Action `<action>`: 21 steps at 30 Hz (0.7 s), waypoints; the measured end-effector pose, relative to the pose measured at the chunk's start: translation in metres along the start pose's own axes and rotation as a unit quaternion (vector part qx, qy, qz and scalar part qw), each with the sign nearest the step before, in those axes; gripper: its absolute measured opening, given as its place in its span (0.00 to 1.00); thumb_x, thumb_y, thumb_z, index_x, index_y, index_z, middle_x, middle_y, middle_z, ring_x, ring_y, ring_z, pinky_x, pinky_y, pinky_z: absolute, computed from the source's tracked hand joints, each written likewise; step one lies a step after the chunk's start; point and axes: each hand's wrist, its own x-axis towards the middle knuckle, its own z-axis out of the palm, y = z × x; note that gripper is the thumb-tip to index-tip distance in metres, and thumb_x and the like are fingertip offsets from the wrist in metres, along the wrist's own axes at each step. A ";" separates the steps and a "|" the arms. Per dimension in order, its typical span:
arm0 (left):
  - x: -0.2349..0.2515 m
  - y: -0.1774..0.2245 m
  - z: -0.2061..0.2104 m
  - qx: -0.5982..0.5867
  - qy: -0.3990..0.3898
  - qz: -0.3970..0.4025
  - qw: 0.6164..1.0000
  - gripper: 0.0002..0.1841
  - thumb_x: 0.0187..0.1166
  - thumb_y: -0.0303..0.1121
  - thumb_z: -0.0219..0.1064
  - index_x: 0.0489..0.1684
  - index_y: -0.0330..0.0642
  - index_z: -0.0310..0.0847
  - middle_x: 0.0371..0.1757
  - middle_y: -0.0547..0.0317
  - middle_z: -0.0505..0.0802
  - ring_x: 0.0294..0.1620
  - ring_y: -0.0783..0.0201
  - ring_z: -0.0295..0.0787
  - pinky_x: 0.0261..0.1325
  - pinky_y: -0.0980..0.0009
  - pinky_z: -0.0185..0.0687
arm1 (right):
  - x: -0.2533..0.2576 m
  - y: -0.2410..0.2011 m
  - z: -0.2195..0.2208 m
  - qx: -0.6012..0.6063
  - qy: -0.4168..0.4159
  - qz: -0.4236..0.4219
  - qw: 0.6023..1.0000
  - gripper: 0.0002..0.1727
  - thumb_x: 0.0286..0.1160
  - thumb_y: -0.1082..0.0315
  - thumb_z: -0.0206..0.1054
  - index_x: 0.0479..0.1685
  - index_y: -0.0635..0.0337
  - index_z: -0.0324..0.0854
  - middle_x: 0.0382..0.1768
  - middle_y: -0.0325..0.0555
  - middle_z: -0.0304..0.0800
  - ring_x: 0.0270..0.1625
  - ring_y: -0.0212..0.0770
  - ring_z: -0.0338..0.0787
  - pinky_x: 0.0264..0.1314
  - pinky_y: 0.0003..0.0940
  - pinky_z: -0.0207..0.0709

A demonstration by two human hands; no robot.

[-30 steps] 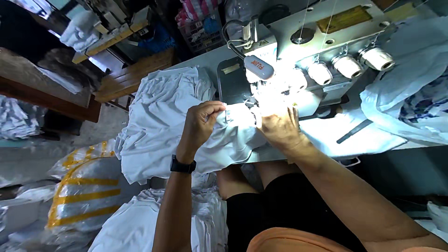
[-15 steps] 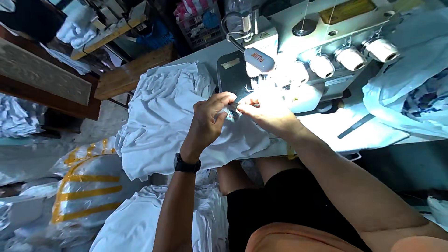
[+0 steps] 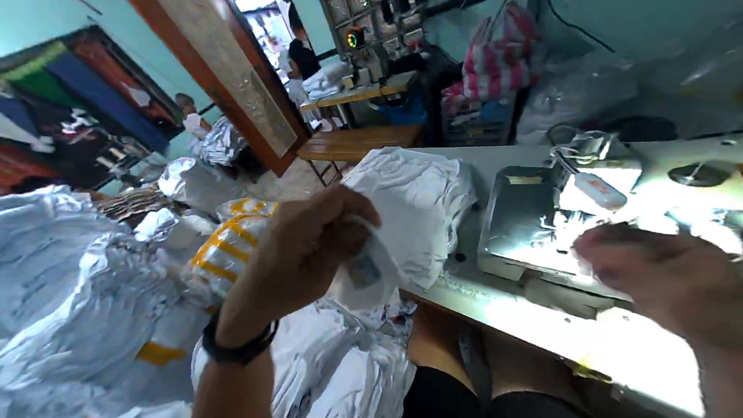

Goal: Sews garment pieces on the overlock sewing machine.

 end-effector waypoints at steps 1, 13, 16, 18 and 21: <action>-0.011 0.004 -0.006 0.028 -0.022 -0.011 0.999 0.05 0.81 0.28 0.63 0.42 0.42 0.85 0.30 0.77 0.86 0.28 0.88 0.78 0.32 0.91 0.76 | 0.009 -0.010 -0.014 0.030 0.029 -0.015 0.999 0.05 0.78 0.60 0.69 0.39 0.34 0.89 0.28 0.14 0.87 0.25 0.12 0.79 0.26 0.11 0.72; 0.015 -0.025 -0.009 0.031 0.136 -0.100 0.985 0.05 0.86 0.29 0.59 0.48 0.39 0.78 0.32 0.77 0.86 0.32 0.87 0.83 0.40 0.85 0.81 | 0.004 -0.028 0.129 0.007 -0.178 0.044 0.983 0.10 0.87 0.63 0.63 0.54 0.56 0.88 0.28 0.25 0.85 0.17 0.14 0.68 0.17 0.12 0.62; 0.019 -0.019 -0.009 0.027 0.140 -0.086 0.986 0.04 0.86 0.28 0.58 0.46 0.41 0.78 0.32 0.79 0.86 0.32 0.88 0.83 0.39 0.86 0.82 | 0.003 -0.029 0.134 -0.042 -0.157 0.001 0.987 0.12 0.80 0.62 0.70 0.55 0.58 0.87 0.34 0.29 0.89 0.25 0.17 0.78 0.25 0.14 0.72; 0.022 -0.010 -0.009 0.025 0.143 -0.081 0.986 0.05 0.86 0.27 0.58 0.41 0.45 0.79 0.30 0.82 0.86 0.31 0.89 0.83 0.38 0.87 0.82 | 0.005 -0.030 0.142 -0.079 -0.149 -0.030 0.985 0.13 0.76 0.63 0.74 0.52 0.61 0.87 0.35 0.35 0.86 0.26 0.21 0.76 0.27 0.17 0.70; 0.009 0.015 -0.024 0.063 0.145 -0.105 0.982 0.10 0.82 0.26 0.63 0.29 0.51 0.80 0.24 0.85 0.83 0.26 0.91 0.80 0.32 0.90 0.80 | 0.023 -0.032 0.129 -0.090 -0.151 -0.130 0.976 0.08 0.79 0.66 0.68 0.40 0.62 0.88 0.31 0.30 0.88 0.31 0.12 0.80 0.37 0.11 0.76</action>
